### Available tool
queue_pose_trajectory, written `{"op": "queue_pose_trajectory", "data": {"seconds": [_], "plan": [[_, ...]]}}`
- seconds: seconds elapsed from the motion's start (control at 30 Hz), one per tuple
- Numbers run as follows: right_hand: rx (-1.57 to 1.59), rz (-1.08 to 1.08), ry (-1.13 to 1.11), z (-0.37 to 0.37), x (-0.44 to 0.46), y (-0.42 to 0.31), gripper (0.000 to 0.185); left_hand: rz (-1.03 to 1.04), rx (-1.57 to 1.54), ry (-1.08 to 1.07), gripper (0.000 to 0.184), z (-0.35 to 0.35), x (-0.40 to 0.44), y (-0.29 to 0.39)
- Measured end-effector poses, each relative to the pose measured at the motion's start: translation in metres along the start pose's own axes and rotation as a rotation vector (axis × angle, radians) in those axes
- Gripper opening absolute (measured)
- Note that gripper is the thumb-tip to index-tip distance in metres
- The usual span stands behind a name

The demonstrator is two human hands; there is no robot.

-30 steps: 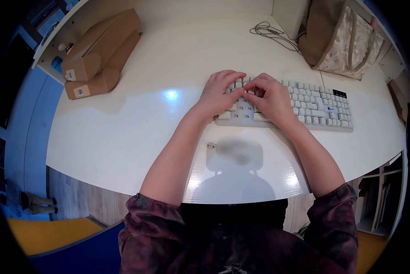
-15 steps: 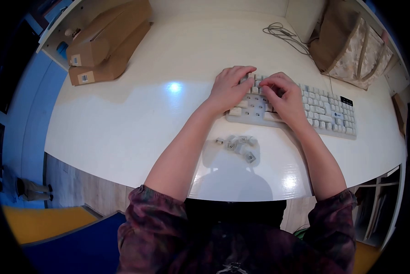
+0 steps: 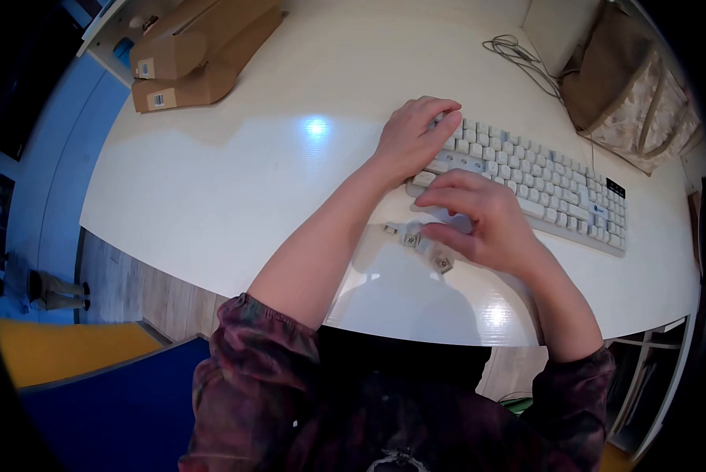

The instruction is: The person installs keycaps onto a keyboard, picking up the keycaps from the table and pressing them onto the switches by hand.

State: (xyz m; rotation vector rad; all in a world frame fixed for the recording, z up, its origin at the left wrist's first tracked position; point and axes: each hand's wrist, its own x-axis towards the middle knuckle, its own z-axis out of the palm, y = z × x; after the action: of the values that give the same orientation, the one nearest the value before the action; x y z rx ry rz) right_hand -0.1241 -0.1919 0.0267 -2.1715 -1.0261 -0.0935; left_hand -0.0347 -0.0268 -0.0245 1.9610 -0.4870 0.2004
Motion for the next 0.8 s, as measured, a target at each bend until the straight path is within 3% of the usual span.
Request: {"op": "queue_pose_trajectory", "data": {"seconds": [0.07,0.2,0.4,0.5,0.6,0.7,0.8], "plan": [[-0.059,-0.116,0.113,0.018,0.001,0.000,0.022,0.012,0.040,0.006,0.038,0.000,0.001,0.001],[-0.207,-0.088,0.131,0.050,0.003,-0.004,0.018,-0.018,0.037,-0.004,0.038,0.001,0.003,0.001],[-0.115,-0.144,0.208,0.044,0.004,-0.003,0.011,-0.015,0.019,0.002,0.038,0.002,0.005,0.000],[-0.007,0.102,0.378,0.031,0.003,0.006,0.012,0.018,-0.082,0.045,0.035,0.002,0.003,-0.001],[0.347,0.311,0.554,0.009,0.007,0.023,0.014,0.074,-0.176,0.125,0.029,0.001,0.005,0.000],[0.460,0.346,0.633,-0.004,0.009,0.046,0.017,0.187,-0.061,0.134,0.024,-0.007,0.005,0.002],[0.365,0.330,0.649,-0.006,0.008,0.055,0.019,0.334,0.088,0.112,0.021,-0.007,0.007,0.008]]}}
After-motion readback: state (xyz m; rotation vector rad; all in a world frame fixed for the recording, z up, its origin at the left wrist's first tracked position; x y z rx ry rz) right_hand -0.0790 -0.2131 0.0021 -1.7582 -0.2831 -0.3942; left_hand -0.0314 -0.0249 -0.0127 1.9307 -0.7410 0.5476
